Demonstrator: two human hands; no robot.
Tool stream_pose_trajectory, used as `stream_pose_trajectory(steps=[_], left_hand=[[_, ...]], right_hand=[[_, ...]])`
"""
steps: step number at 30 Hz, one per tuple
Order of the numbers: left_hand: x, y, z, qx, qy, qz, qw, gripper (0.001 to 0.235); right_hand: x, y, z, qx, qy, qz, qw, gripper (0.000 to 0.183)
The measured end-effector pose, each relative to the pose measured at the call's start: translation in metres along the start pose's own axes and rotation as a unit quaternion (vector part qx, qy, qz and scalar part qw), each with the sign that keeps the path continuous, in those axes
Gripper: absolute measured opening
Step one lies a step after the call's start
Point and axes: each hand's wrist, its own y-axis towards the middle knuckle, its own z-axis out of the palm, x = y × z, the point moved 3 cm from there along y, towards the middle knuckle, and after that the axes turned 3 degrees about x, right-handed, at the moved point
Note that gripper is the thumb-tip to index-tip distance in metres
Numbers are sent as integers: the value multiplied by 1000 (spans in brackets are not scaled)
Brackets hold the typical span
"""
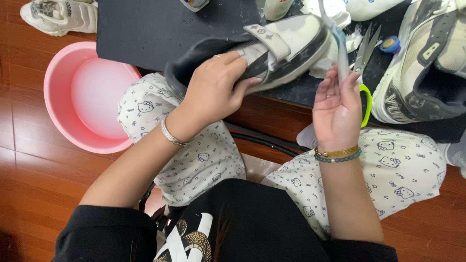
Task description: The person cleans a white and grey sneaker by hand, using a brush and cleaning solution. They scrub the shoe's exterior and interior, apply liquid from a bottle, and use scissors to cut the bottle's cap before continuing to scrub with a toothbrush.
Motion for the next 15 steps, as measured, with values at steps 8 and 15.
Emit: stream_pose_trajectory(steps=[8,15], left_hand=[[-8,0,29,19,-298,-204,932,29],[-11,0,47,-28,-311,-179,933,28]], right_hand=[[-5,-11,1,9,4,-37,999,25],[-7,-13,-16,22,-62,-59,996,20]])
